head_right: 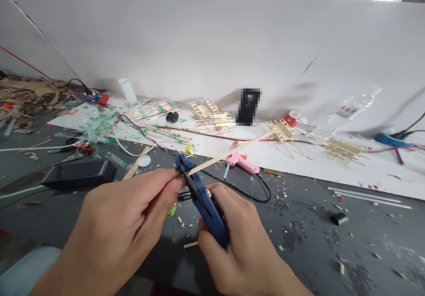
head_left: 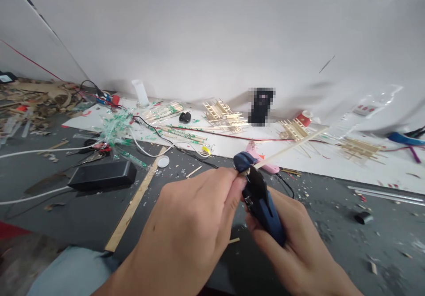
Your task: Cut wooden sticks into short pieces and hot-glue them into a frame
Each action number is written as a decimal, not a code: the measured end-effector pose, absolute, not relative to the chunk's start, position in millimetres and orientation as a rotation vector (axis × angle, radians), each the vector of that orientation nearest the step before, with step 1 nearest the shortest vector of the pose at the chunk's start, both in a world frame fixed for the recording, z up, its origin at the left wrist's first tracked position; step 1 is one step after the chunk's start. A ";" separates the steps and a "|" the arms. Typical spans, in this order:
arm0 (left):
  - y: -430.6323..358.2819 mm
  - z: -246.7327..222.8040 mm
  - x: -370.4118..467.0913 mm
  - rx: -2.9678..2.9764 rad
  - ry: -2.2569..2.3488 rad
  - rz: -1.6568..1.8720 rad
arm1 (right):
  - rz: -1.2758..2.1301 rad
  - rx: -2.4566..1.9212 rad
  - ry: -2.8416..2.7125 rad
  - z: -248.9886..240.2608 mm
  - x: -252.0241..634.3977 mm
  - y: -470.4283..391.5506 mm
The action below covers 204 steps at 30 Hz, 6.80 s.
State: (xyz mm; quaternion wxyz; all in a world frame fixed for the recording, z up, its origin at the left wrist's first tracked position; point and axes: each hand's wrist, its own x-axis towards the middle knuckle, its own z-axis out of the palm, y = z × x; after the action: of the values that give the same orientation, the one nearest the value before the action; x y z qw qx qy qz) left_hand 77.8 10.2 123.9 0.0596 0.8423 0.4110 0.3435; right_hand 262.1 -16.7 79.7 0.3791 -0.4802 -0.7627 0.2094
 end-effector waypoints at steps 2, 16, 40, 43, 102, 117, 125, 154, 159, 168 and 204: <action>10.5 123.6 78.0 2.559 1.234 1.038 | 0.536 -1.235 -1.952 79.4 261.1 -17.0; 15.3 118.6 81.7 2.599 1.213 1.019 | 0.510 -1.254 -1.921 74.9 260.4 -15.6; 66.8 72.9 85.3 1.586 0.937 0.687 | 0.461 -1.676 -2.229 42.0 268.2 5.6; 67.7 68.4 87.0 1.591 0.944 0.699 | 0.430 -1.705 -2.238 41.7 268.9 5.7; 45.9 17.5 34.2 2.610 0.970 0.190 | -0.200 -2.014 -2.053 -35.9 381.6 -50.3; 15.4 14.3 53.0 2.608 0.969 0.325 | 0.548 -1.193 -2.520 13.2 298.9 -13.8; 18.1 3.9 35.5 2.712 1.101 0.544 | 0.653 -1.058 -2.572 9.1 317.8 -34.6; -28.9 -18.8 51.3 2.310 1.141 0.509 | 0.738 -1.113 -2.419 -13.5 310.6 -32.3; -26.0 -19.3 51.6 2.307 1.137 0.491 | 0.755 -1.119 -2.383 -14.6 311.3 -31.6; -26.1 -5.7 46.1 2.187 1.203 0.479 | 0.823 -1.130 -2.319 -14.2 310.2 -29.2; -15.4 8.8 97.2 2.318 1.177 0.078 | 0.115 -1.353 -2.722 22.4 288.7 55.1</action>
State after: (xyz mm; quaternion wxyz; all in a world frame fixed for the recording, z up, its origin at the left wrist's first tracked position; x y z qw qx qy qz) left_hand 97.2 -15.4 8.8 0.2671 0.8589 0.4359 0.0289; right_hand 288.7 55.1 22.4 0.0499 -0.4441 -0.8938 0.0377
